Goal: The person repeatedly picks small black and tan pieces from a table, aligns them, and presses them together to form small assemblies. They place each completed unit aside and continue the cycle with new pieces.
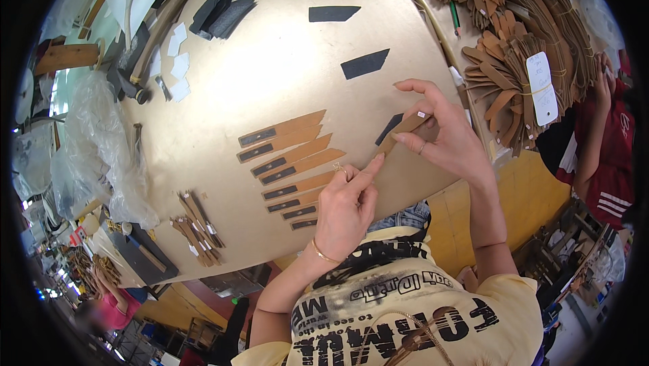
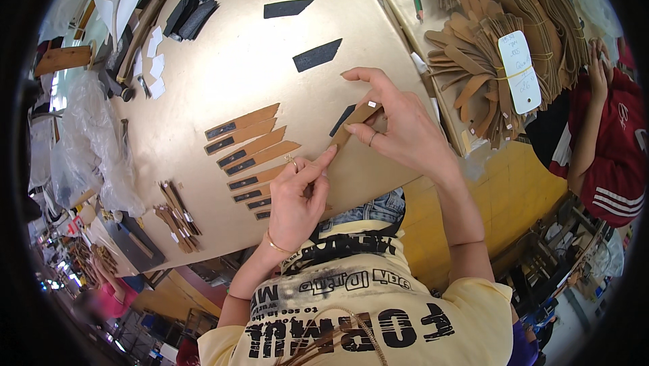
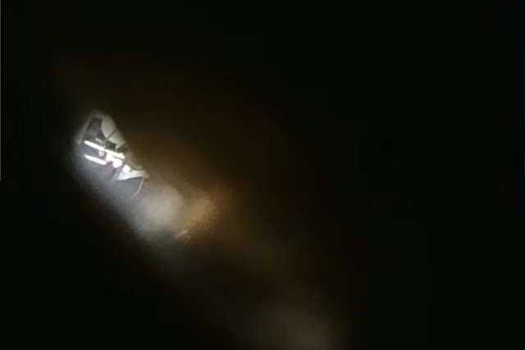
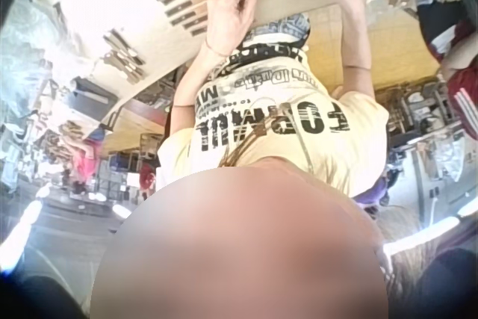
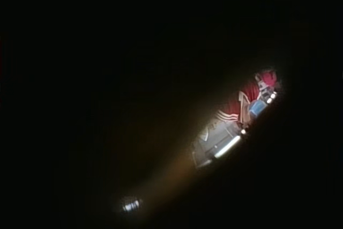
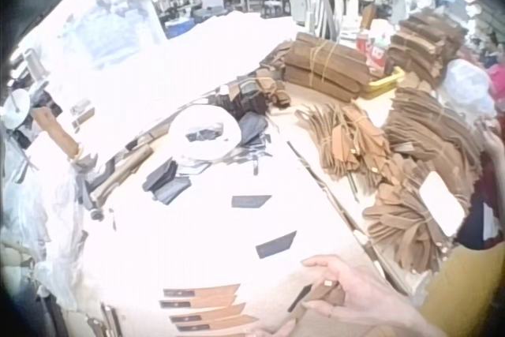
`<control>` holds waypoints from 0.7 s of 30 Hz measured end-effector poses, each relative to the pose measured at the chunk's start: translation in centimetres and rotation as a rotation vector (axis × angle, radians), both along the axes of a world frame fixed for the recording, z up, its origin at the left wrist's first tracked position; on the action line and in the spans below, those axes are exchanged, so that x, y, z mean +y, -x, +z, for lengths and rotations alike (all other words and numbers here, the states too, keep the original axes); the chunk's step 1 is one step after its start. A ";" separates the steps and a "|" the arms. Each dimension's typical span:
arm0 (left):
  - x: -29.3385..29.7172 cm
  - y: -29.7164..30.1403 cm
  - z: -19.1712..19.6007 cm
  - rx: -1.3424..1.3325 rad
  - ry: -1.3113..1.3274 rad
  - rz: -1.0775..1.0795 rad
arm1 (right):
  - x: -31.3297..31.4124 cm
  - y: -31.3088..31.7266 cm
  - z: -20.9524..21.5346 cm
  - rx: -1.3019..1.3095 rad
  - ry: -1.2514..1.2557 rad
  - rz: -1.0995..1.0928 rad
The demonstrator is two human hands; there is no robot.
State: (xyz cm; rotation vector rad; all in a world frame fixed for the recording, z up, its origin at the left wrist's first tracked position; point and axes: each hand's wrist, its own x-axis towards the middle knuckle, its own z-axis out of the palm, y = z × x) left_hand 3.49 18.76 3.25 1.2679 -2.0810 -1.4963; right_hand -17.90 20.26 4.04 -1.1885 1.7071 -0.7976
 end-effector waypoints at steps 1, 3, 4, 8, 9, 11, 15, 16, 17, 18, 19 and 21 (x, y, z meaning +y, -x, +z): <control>-0.1 0.0 0.0 0.003 0.008 -0.005 | 0.0 0.0 0.0 -0.008 -0.007 -0.001; -0.2 0.0 -0.1 -0.005 0.003 -0.011 | 0.0 0.0 -0.1 -0.008 -0.011 -0.007; -0.3 0.0 -0.1 -0.001 0.007 -0.011 | 0.0 0.0 -0.1 -0.010 -0.020 -0.012; -0.5 0.2 -0.2 0.025 0.013 0.007 | 0.0 -0.1 -0.1 -0.024 -0.017 -0.035; -0.5 0.2 -0.2 0.036 0.016 0.016 | 0.0 -0.1 -0.1 -0.030 -0.036 -0.042; -0.6 0.3 -0.2 0.033 0.018 0.011 | -0.1 -0.1 -0.1 -0.026 -0.043 -0.044; -0.7 0.3 -0.2 -0.002 0.005 -0.015 | -0.1 -0.1 -0.1 -0.016 -0.041 -0.043; -0.7 0.3 -0.2 0.005 0.010 -0.007 | -0.2 -0.1 -0.1 -0.019 -0.063 -0.046; -0.7 0.3 -0.2 0.012 0.016 0.002 | -0.2 -0.1 -0.1 -0.003 -0.048 -0.041; -0.7 0.3 -0.2 0.019 0.021 0.010 | -0.2 -0.1 -0.1 0.015 -0.044 -0.035; -0.7 0.3 -0.3 0.018 0.023 0.009 | -0.2 -0.1 -0.1 0.033 -0.054 -0.031; -0.6 0.2 -0.3 0.018 0.029 0.006 | -0.2 -0.1 -0.1 0.036 -0.038 -0.030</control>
